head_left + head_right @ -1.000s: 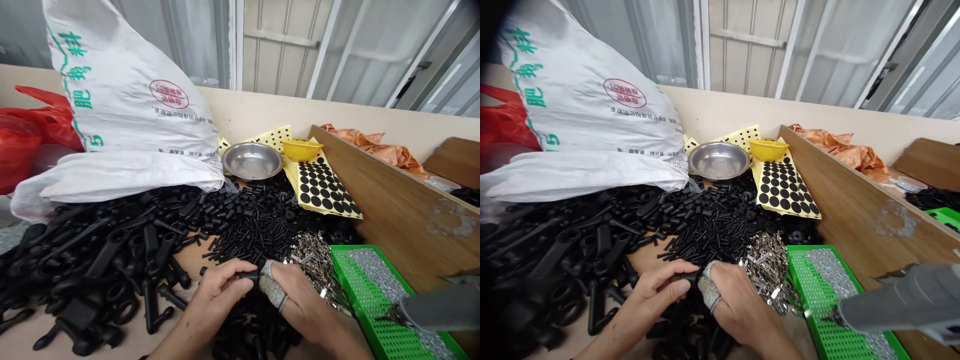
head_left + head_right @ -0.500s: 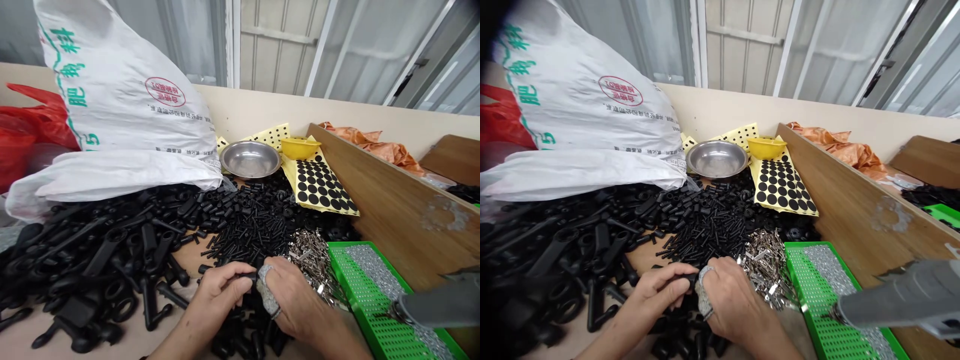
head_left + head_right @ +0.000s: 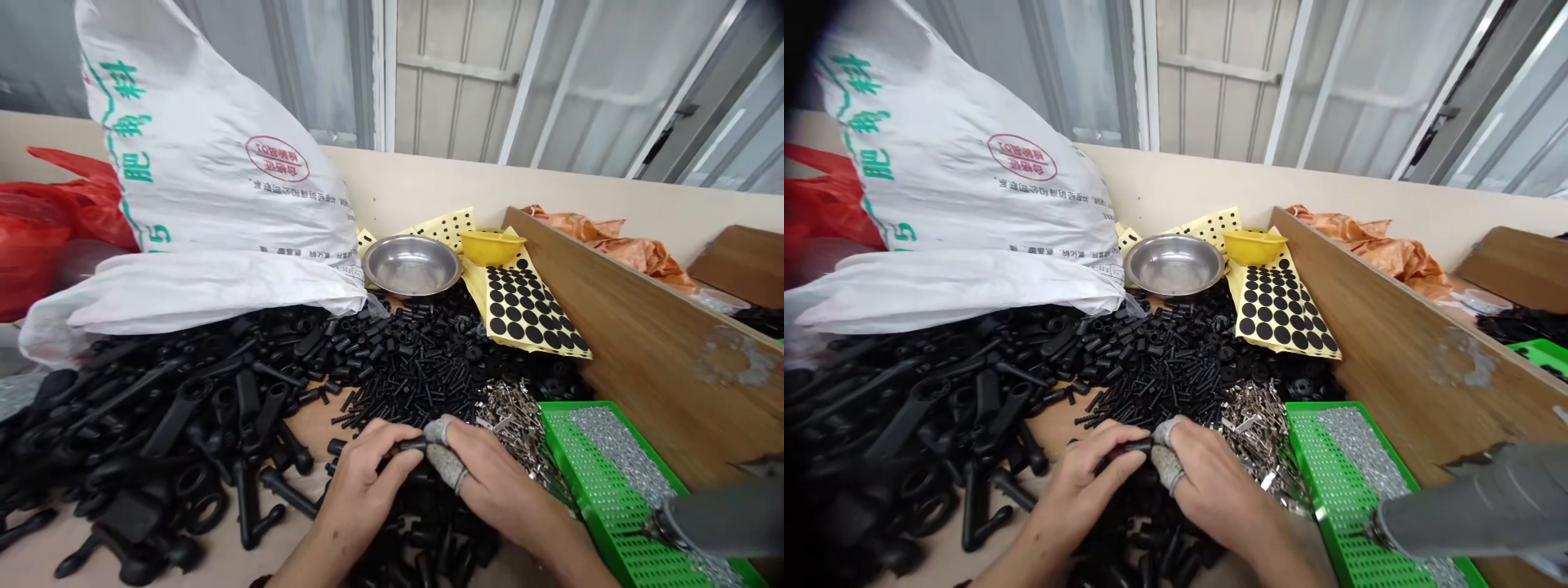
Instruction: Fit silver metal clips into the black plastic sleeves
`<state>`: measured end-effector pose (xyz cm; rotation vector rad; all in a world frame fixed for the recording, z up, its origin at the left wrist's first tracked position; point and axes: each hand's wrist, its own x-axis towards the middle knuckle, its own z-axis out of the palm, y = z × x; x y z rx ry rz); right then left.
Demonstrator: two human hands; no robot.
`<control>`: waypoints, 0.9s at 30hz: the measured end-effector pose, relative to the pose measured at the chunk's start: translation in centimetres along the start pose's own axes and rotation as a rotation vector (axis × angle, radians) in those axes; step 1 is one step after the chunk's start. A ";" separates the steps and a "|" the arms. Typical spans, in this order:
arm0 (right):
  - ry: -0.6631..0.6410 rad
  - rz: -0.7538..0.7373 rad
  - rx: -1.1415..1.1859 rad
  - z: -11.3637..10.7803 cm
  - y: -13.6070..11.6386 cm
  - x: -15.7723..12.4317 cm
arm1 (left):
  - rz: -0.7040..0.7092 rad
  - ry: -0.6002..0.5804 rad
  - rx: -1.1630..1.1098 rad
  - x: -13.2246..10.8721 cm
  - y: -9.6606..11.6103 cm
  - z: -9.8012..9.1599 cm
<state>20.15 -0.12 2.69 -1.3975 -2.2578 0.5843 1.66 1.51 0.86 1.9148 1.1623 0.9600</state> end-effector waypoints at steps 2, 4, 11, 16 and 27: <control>-0.042 0.031 0.050 -0.7 0.8 0.4 | 0.019 -0.013 0.035 0.4 -0.1 0.1; -0.070 0.043 0.100 -1.3 1.5 0.8 | 0.003 -0.025 0.051 0.6 -0.3 0.1; 0.031 0.002 -0.090 -1.4 1.5 2.0 | 0.035 -0.037 0.065 0.5 -0.6 -0.1; 0.021 0.135 -0.494 0.2 2.0 4.8 | 0.202 -0.133 0.215 0.6 -0.6 -0.6; 0.063 0.225 -0.356 1.9 2.7 8.1 | -0.102 -0.142 0.990 5.1 -6.4 -6.9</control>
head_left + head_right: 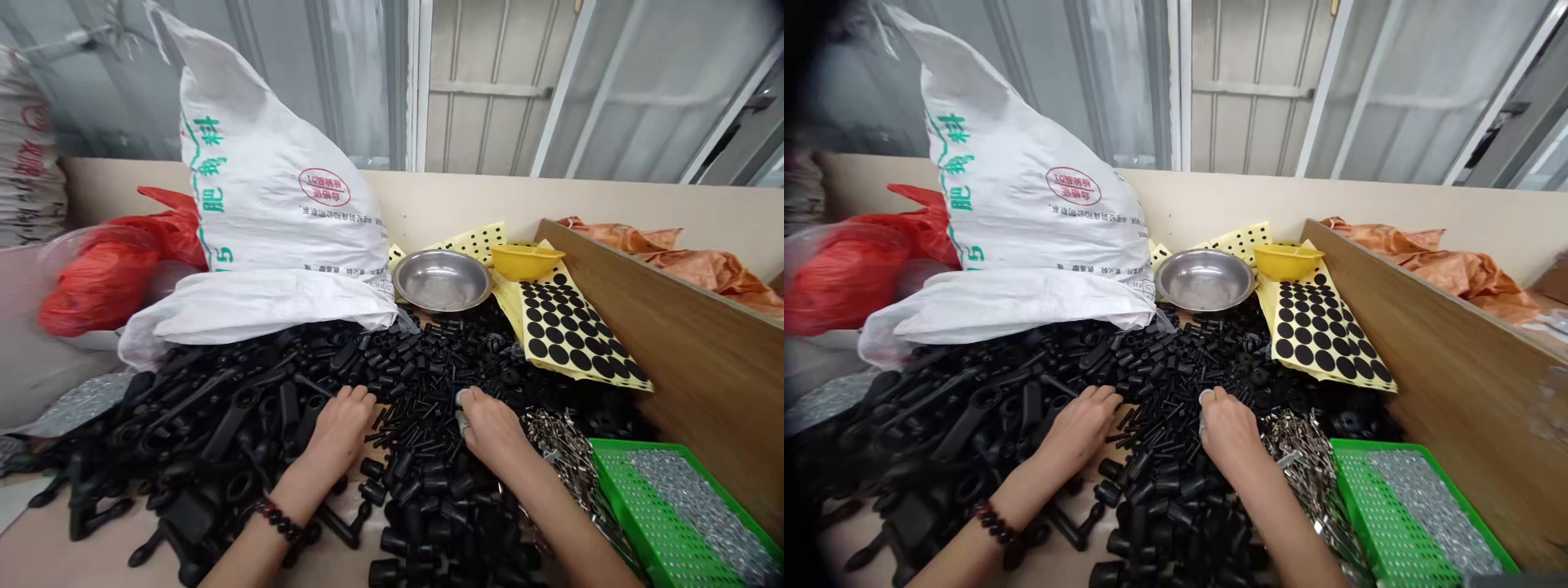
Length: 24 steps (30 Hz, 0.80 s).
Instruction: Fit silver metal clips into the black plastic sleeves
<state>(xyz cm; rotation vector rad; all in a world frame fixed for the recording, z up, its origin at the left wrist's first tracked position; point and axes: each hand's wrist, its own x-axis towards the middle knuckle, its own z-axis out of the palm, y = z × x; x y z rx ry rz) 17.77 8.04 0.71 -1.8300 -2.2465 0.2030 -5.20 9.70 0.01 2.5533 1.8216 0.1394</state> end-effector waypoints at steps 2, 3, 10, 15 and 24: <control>0.018 -0.013 0.112 -0.5 0.9 -0.2 | 0.007 -0.022 0.030 0.4 0.4 0.4; 0.035 -0.018 0.175 -0.7 1.3 -0.4 | 0.011 -0.030 0.038 0.5 0.6 0.4; 0.104 -0.003 0.708 -1.4 2.7 -2.5 | 0.024 -0.031 -0.017 0.9 0.6 0.4; 0.155 0.076 1.049 -2.1 1.7 -3.9 | 0.014 0.061 -0.173 0.8 0.7 -0.5; 0.347 0.078 1.250 -3.0 -1.3 -6.0 | -0.370 -0.011 -1.830 -2.7 8.7 -3.4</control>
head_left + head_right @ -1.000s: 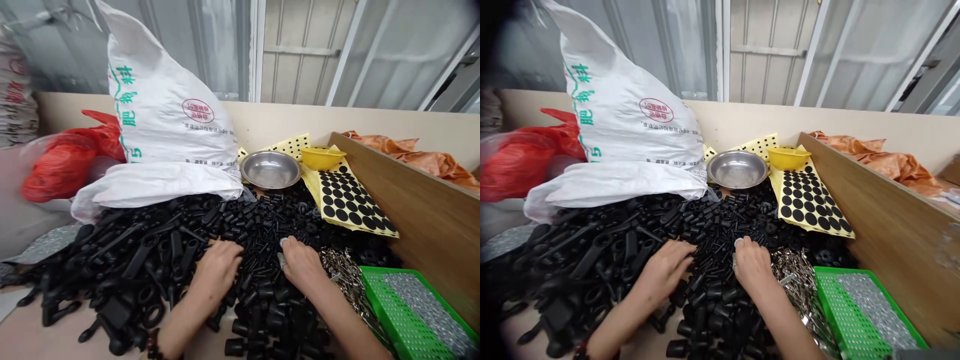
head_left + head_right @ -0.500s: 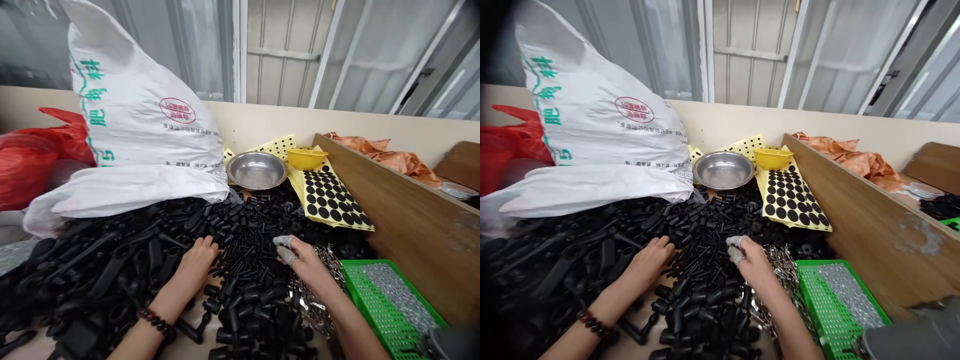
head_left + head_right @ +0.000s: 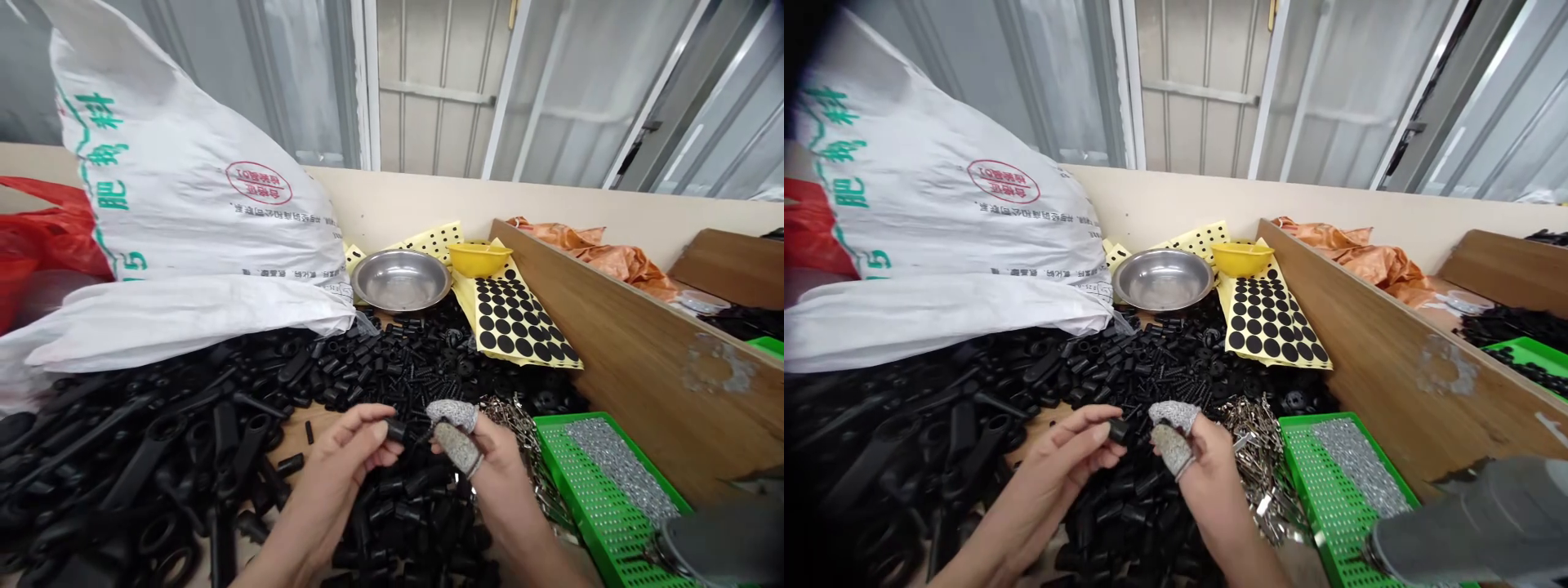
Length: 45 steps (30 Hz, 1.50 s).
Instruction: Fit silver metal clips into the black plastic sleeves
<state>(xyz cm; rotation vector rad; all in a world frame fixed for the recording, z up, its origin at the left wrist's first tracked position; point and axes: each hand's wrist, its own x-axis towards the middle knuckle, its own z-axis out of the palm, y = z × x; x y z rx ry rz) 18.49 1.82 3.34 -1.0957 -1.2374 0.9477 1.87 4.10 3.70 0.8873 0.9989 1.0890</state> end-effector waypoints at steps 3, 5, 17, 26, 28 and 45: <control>-0.005 -0.171 -0.100 0.4 0.2 -0.5 | -0.097 -0.033 -0.210 -0.8 -0.7 1.3; -0.003 -0.224 -0.139 0.3 0.4 -0.7 | -0.114 -0.056 -0.258 -1.1 -1.0 1.7; -0.306 -0.270 -0.404 -1.0 -1.5 -0.7 | -0.134 -0.079 -0.297 -1.4 -1.6 0.9; -0.353 -0.329 -0.512 0.4 -0.7 -1.0 | -0.184 -0.100 -0.484 -1.3 -2.6 1.3; -0.364 -0.341 -0.500 0.3 -0.4 -0.9 | -0.190 -0.099 -0.506 -1.2 -2.8 1.2; -0.370 -0.578 -0.580 0.8 1.9 -1.3 | -0.176 0.019 -0.717 -1.4 -3.3 1.0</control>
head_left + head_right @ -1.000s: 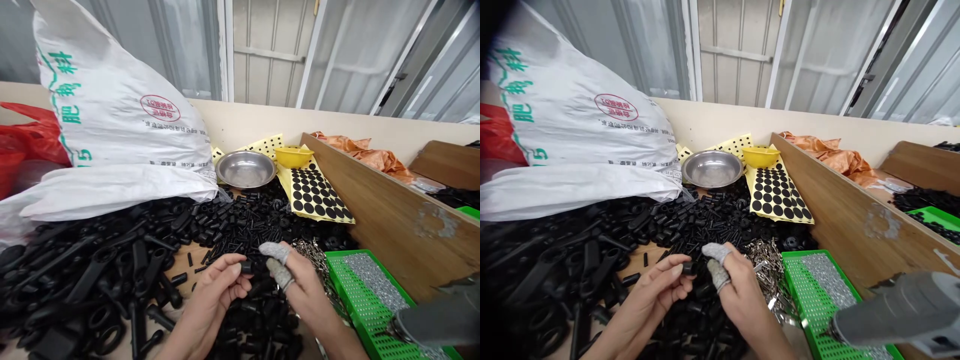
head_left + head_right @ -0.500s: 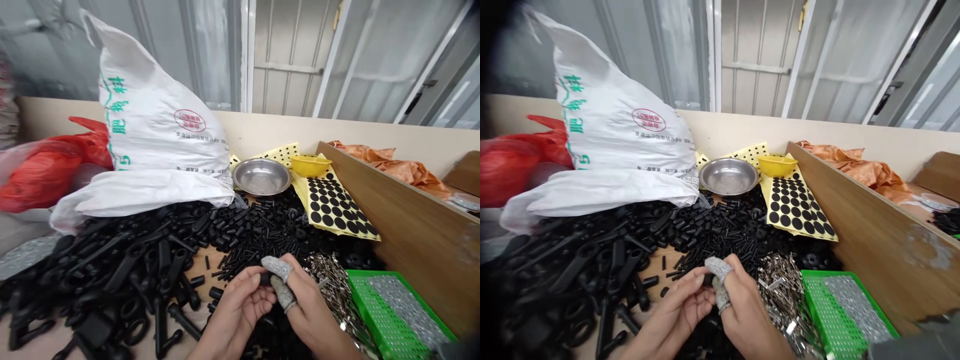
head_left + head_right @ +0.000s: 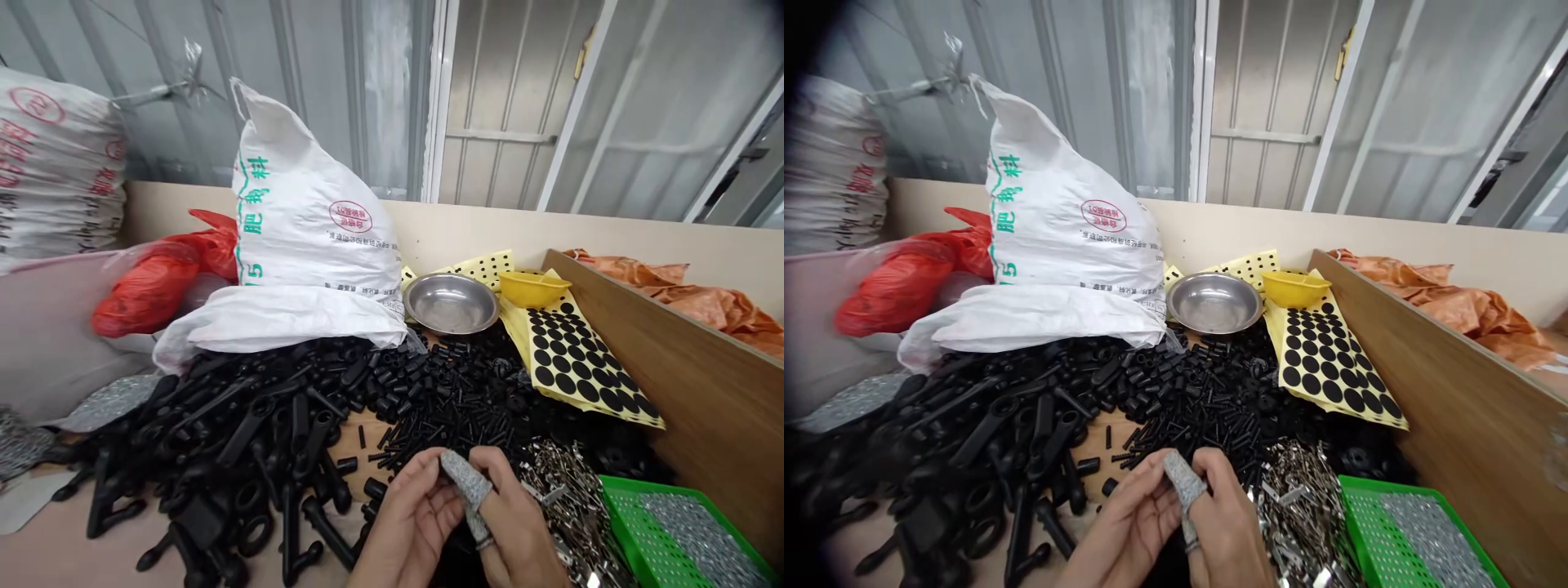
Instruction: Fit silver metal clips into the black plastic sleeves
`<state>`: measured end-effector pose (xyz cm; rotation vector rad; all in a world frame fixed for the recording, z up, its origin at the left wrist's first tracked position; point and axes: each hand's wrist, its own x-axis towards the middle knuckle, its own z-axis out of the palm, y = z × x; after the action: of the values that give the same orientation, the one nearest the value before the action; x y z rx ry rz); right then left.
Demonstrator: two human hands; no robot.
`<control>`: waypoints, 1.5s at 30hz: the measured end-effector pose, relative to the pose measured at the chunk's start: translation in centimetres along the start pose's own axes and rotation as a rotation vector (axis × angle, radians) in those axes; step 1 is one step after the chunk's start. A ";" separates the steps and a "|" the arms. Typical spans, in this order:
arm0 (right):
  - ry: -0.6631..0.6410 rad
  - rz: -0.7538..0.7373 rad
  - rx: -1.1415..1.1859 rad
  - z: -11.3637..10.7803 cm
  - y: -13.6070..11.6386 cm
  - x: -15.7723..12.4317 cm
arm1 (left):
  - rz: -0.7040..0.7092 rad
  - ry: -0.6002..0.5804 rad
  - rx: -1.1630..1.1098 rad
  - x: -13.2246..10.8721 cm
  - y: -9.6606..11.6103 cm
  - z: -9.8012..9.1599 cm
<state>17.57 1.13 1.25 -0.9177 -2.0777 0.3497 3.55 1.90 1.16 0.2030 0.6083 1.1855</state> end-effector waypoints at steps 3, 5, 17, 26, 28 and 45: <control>0.027 0.080 0.113 -0.6 -0.5 0.4 | 0.000 -0.022 0.054 -0.4 0.4 0.2; 0.023 0.104 0.127 -1.2 -0.8 0.7 | 0.004 -0.032 0.107 -0.6 0.7 0.3; -0.093 0.114 0.056 -2.9 -1.6 1.6 | 0.070 -0.053 0.386 -1.2 0.6 0.6; -0.160 0.081 -0.335 -3.2 -1.1 0.3 | 0.037 -0.045 0.417 -1.2 0.7 0.1; -0.157 0.028 -0.431 -2.7 -1.0 -0.1 | 0.056 -0.064 0.451 -1.1 0.5 0.1; -0.198 0.130 -0.353 -2.5 -1.6 -1.4 | 0.101 -0.051 0.697 -2.3 0.5 0.3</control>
<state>19.32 -1.14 2.81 -1.2746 -2.3116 0.1455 2.79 0.03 2.39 0.8584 0.9595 1.0215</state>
